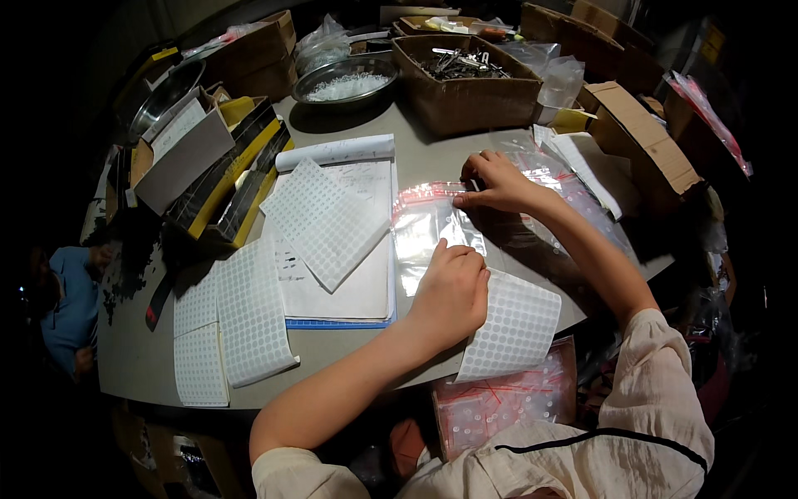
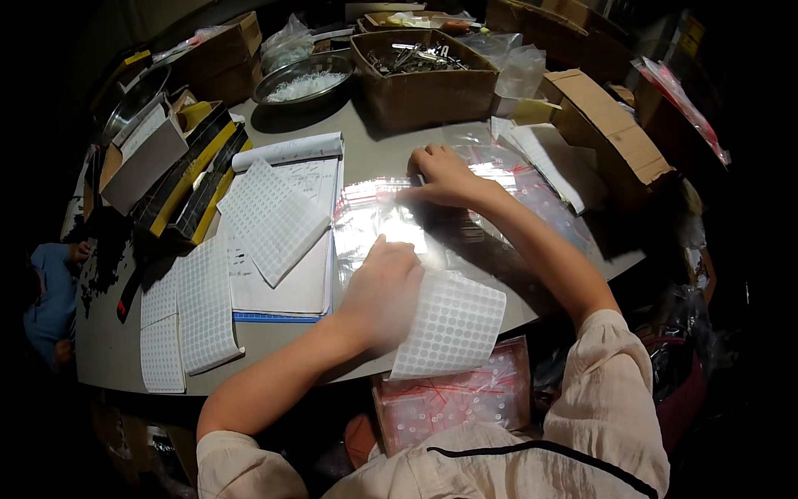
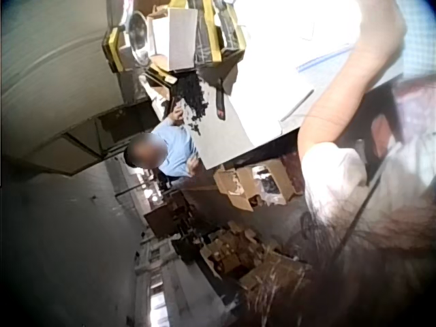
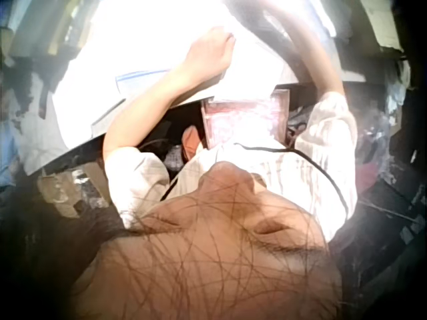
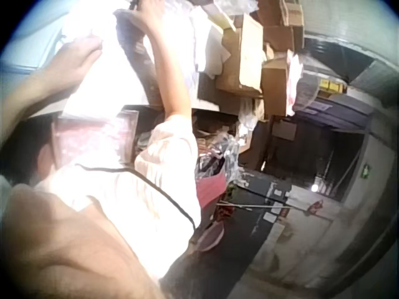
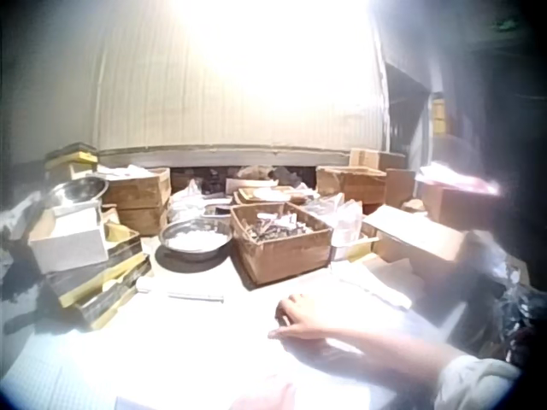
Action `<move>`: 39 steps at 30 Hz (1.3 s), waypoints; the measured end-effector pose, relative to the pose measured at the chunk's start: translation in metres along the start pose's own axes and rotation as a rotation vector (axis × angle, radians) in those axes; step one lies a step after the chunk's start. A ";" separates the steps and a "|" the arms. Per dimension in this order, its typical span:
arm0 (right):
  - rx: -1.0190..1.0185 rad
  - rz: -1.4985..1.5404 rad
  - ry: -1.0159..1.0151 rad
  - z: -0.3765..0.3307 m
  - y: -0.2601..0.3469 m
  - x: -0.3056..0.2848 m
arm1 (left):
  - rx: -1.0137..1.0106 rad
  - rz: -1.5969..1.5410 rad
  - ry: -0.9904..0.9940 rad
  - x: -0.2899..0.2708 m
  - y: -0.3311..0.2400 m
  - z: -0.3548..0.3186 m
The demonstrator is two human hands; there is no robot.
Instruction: The person repeatedly peels small circular stickers from a white sheet and places them onto clear plastic bags on a cluttered table. The hands work one sticker at a time, moving from the sheet to the bags and back, while another person sits nearby.
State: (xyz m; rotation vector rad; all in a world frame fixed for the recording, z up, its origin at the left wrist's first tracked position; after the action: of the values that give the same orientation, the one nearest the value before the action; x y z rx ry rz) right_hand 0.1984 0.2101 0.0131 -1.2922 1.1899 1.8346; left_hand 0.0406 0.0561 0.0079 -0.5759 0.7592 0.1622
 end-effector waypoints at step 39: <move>0.187 0.640 0.185 -0.162 0.034 -0.040 | -0.311 -0.197 -0.114 -0.036 0.018 0.010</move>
State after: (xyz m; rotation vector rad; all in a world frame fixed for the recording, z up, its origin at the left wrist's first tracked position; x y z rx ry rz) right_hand 0.2491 0.0501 0.0415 -1.0619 2.0005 1.9806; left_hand 0.0149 0.0788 0.0311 -0.9255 0.5656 0.1298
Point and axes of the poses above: each hand's wrist, its own z-axis towards the middle knuckle, its own x-axis out of the palm, y = z × x, the point moved 7 cm from there along z, towards the middle knuckle, and after that the axes turned 3 degrees about y, right-handed, at the moved point
